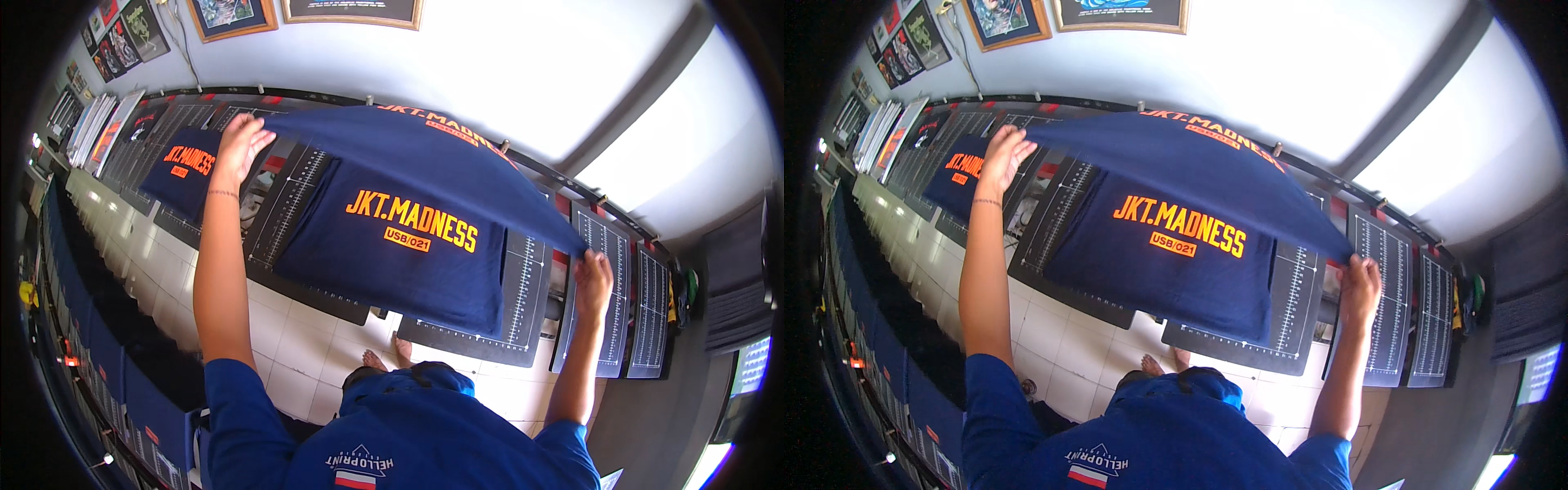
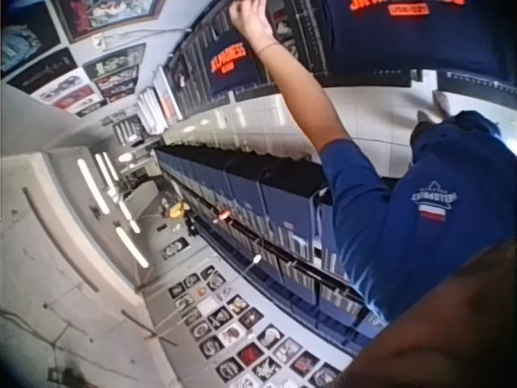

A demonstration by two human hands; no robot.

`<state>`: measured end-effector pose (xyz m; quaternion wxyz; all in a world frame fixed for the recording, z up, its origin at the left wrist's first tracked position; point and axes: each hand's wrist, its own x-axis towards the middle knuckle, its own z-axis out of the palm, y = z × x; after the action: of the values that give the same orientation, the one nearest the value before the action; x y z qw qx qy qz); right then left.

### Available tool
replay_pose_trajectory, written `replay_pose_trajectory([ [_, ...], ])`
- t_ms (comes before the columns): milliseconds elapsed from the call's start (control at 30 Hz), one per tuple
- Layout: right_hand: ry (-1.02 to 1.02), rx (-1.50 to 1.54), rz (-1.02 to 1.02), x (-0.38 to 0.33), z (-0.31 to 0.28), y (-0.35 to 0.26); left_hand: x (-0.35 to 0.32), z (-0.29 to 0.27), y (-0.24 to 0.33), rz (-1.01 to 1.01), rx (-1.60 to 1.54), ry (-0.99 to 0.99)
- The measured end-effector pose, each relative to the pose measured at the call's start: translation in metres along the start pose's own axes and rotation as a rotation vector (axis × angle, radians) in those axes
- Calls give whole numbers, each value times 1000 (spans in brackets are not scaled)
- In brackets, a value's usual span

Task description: The person smooths and aligns navy blue shirts onto printing boards, applies heat using a handheld dryer to the printed designs, and moves between different boards in a workshop.

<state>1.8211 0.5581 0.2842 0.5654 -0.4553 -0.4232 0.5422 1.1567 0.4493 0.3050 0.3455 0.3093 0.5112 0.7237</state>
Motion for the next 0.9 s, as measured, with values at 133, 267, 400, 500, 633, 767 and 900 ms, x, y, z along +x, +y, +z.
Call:
replay_pose_trajectory([
  [133, 35, -65, 159, -59, -12, 56, -54, -35, -46, -143, 59, 113],
  [267, 57, -88, 319, -109, -48, 141, -108, -79, -116, -295, 124, 234],
  [400, 59, -186, 471, -137, -61, 181, -155, -126, -174, -475, 137, 423],
  [500, 57, -208, 493, -142, -69, 180, -169, -138, -192, -498, 112, 454],
  [633, 54, -294, 516, -140, -87, 187, -173, -130, -206, -471, 183, 476],
  [767, -37, -615, 476, -123, -103, 193, -187, -131, -223, -345, 484, 641],
  [900, -167, -1181, -404, -110, -73, 185, -223, -123, -248, -83, 763, 911],
])
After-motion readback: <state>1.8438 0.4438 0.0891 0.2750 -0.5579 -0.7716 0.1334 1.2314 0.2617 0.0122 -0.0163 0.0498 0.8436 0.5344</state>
